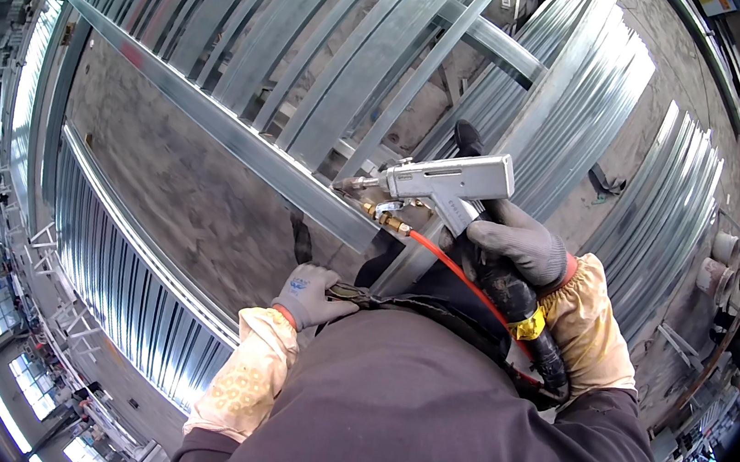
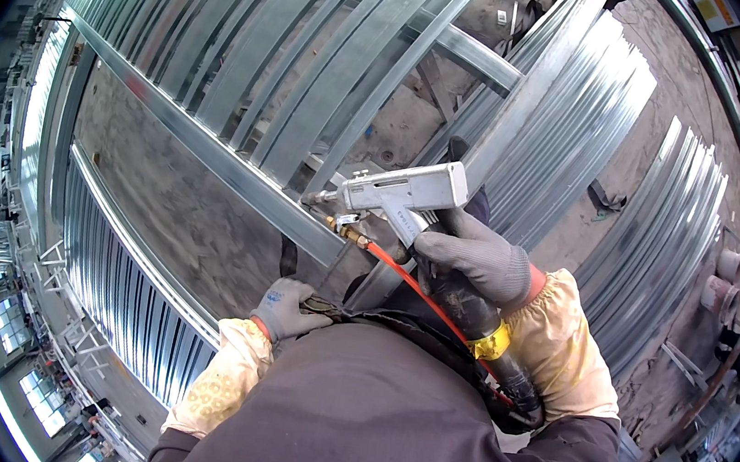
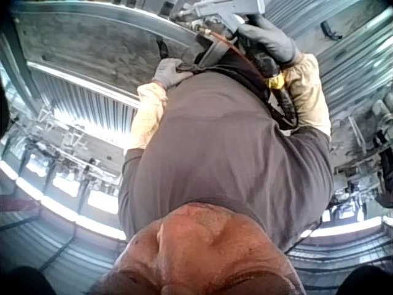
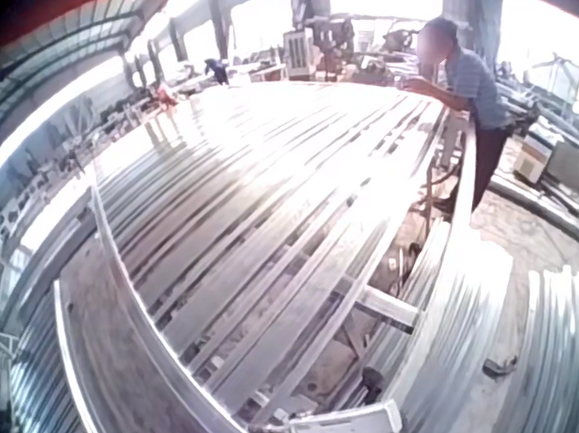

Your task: The person welds a long metal frame using a handheld welding torch, moving along the seam to create a continuous weld. The person repositions the frame and continues welding additional sections in a workshop environment.

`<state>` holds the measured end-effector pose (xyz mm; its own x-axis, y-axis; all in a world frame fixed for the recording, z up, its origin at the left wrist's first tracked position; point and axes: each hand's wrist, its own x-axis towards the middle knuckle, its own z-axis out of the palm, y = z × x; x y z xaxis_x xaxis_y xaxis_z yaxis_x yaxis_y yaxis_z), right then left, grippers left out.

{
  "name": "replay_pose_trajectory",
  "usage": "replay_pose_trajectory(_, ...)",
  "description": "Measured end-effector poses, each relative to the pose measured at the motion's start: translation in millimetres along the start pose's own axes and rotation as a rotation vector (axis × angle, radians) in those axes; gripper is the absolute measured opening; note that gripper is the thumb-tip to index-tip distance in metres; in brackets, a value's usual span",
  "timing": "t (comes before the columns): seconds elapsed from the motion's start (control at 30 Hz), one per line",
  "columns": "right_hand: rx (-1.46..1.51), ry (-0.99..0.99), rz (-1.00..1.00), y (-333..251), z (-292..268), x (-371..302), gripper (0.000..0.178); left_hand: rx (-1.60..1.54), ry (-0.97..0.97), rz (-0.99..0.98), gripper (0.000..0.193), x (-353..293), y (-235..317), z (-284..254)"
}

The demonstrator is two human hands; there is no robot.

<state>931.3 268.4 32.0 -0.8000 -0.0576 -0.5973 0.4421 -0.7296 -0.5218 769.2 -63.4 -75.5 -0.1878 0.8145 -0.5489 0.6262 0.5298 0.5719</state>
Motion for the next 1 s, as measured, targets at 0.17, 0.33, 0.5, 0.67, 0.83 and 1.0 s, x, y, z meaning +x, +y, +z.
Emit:
replay_pose_trajectory(0.17,-0.011,-0.014,-0.014,-2,-3,-1,0.058,0.038,0.022,0.012,0.045,4,6,-4)
replay_pose_trajectory(0.33,-0.013,-0.036,-0.019,1,-7,2,0.059,0.035,0.010,-0.008,0.046,3,8,-4)
replay_pose_trajectory(0.5,0.009,-0.038,-0.030,1,-6,1,0.060,0.043,0.035,0.009,0.045,3,5,-1)
replay_pose_trajectory(0.67,-0.012,-0.027,0.000,2,-7,-2,0.060,0.047,-0.022,-0.026,0.050,3,1,3)
replay_pose_trajectory(0.83,0.013,-0.015,-0.019,7,-7,-2,0.062,0.070,-0.037,-0.020,0.051,5,3,0)
replay_pose_trajectory(1.0,0.032,-0.015,-0.009,9,-8,-2,0.063,0.033,0.018,0.011,0.045,4,4,2)
